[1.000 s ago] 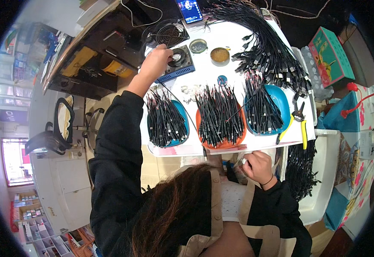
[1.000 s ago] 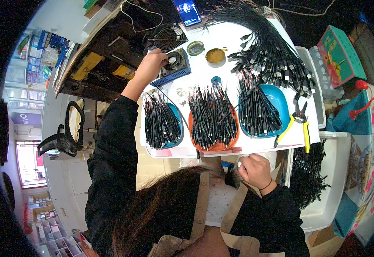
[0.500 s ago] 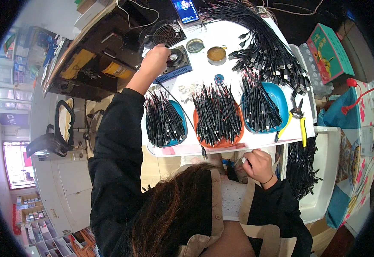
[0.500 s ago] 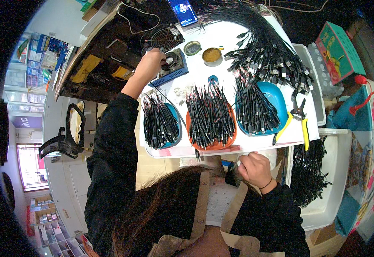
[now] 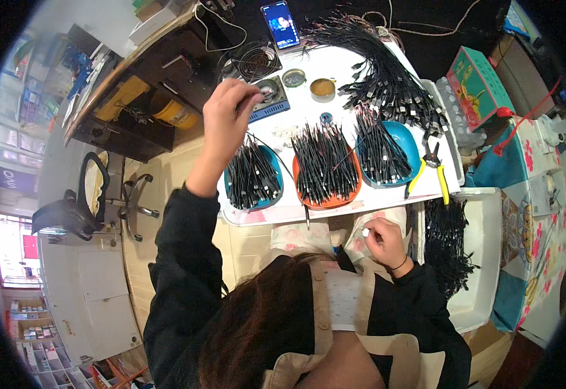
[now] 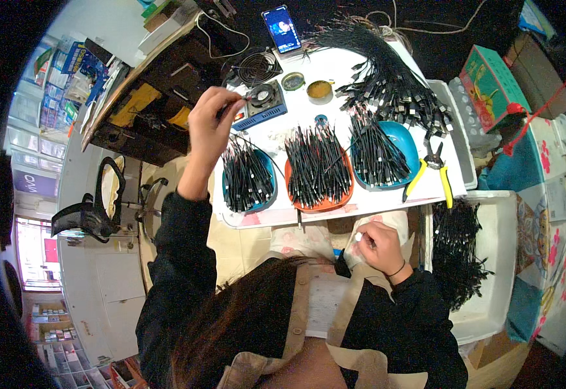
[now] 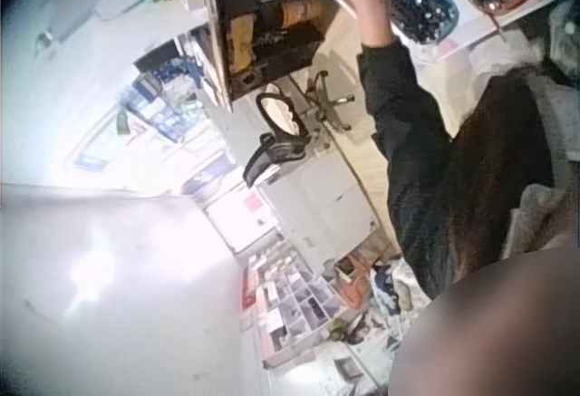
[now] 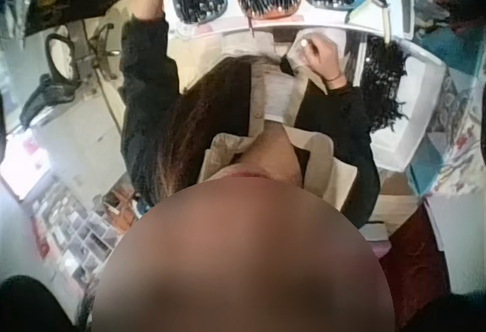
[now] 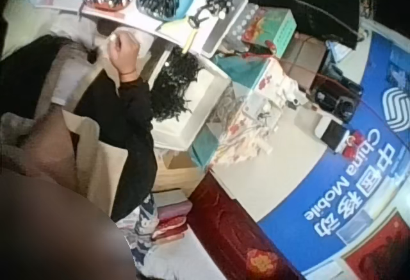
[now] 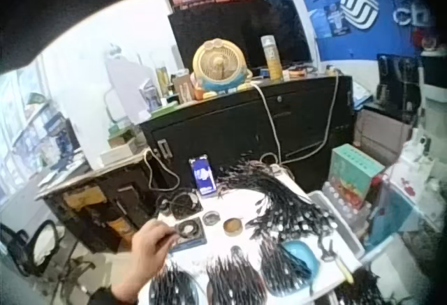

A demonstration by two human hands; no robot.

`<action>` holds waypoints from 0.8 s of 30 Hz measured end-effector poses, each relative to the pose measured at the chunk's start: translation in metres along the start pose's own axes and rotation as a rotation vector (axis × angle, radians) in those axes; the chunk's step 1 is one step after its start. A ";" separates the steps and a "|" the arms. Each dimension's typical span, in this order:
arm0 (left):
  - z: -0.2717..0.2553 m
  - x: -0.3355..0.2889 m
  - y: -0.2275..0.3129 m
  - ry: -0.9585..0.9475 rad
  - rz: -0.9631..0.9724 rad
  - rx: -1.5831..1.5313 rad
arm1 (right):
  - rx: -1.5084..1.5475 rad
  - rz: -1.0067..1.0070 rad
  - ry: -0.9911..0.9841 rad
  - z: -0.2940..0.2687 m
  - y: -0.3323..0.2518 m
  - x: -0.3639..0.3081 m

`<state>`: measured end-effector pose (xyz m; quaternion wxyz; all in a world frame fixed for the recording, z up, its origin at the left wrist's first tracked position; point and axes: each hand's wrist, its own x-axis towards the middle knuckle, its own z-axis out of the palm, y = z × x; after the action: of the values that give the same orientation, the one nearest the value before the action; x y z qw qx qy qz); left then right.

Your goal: The person repeatedly picks up black cables and small white cylindrical components from trays on a workbench. They insert the white components into the cable ends and place the assembled units into a separate container. The process is continuous and repetitive throughout the clip.

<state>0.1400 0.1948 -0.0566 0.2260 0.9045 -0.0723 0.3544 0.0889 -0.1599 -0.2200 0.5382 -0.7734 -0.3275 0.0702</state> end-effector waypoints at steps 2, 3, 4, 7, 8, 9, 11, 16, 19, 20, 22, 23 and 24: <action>-0.023 -0.018 0.044 0.045 0.020 -0.070 | 0.080 0.044 0.000 0.001 -0.021 0.001; -0.034 -0.029 0.065 0.049 -0.034 -0.135 | 0.122 0.069 0.002 0.003 -0.034 0.003; -0.043 -0.037 0.084 0.055 -0.019 -0.162 | 0.113 -0.138 0.068 0.006 -0.045 0.010; -0.062 -0.061 0.135 0.001 -0.047 -0.442 | 0.277 -0.167 -0.072 -0.001 -0.085 0.023; -0.063 -0.067 0.151 -0.016 -0.129 -0.615 | 0.161 -0.246 -0.088 -0.002 -0.097 0.028; -0.062 -0.074 0.167 -0.051 -0.212 -0.795 | 0.256 -0.280 -0.189 -0.003 -0.107 0.030; -0.047 -0.084 0.196 -0.065 -0.251 -1.133 | 0.164 -0.517 -0.105 0.004 -0.125 0.025; -0.005 -0.087 0.235 -0.281 -0.314 -1.332 | 0.368 -0.164 -0.181 -0.019 -0.130 -0.017; 0.028 -0.084 0.251 -0.461 -0.159 -1.483 | 0.231 -0.279 0.200 -0.039 -0.122 -0.048; 0.038 -0.085 0.259 -0.547 -0.206 -1.492 | 0.223 -0.167 0.216 -0.049 -0.119 -0.059; 0.053 -0.086 0.269 -0.685 -0.184 -1.489 | 0.494 0.115 0.202 -0.073 -0.114 -0.084; 0.060 -0.086 0.272 -0.741 -0.150 -1.461 | 0.595 -0.124 0.269 -0.093 -0.109 -0.095; 0.066 -0.086 0.271 -0.830 -0.204 -1.490 | 0.829 0.055 0.420 -0.111 -0.110 -0.114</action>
<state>0.0378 -0.0784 -0.0599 0.7470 0.5787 -0.2815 -0.1670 0.0044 -0.2904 -0.1054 0.8545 -0.4989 -0.1351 0.0511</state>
